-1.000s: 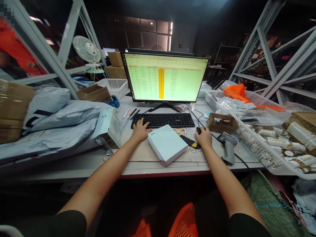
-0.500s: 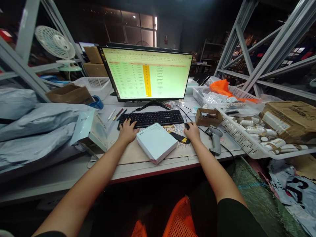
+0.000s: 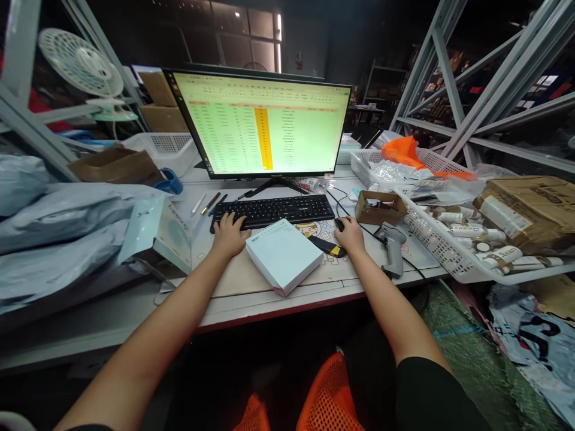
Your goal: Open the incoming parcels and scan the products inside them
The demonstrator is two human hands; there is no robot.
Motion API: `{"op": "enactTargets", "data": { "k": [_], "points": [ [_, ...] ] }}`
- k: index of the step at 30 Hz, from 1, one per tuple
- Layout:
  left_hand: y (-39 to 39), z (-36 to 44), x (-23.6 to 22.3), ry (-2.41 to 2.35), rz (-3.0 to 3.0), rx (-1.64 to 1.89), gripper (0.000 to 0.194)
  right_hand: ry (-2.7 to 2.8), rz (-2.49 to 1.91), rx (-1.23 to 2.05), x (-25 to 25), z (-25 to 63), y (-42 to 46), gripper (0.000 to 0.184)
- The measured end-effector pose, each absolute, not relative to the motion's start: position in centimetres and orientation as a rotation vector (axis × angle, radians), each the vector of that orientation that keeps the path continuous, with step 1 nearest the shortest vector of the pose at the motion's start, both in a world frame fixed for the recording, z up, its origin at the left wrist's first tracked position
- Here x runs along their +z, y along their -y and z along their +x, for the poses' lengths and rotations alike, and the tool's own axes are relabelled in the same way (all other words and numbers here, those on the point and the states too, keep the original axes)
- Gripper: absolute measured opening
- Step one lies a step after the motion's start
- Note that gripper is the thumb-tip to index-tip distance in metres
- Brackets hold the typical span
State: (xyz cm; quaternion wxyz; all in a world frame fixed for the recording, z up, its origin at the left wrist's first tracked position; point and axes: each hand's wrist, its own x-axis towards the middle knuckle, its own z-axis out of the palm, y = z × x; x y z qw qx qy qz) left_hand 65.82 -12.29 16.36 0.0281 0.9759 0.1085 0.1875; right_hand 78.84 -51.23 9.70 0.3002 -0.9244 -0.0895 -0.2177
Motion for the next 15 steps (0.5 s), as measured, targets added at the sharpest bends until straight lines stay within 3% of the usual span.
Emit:
{"op": "enactTargets", "data": {
  "k": [5,9,15],
  "points": [
    [12.4,65.9,16.2,-0.329,2.994,0.659,0.059,0.262,-2.497,-0.714,12.7,78.0,50.8,0.053],
    [12.5,66.0,16.1,-0.296,2.985,0.703,0.058,0.571,-2.602,-0.501,15.4,79.0,47.3,0.045],
    [12.4,65.8,16.1,-0.292,2.964,0.727,0.057,0.583,-2.712,-0.380,15.9,80.0,42.6,0.044]
  ]
}}
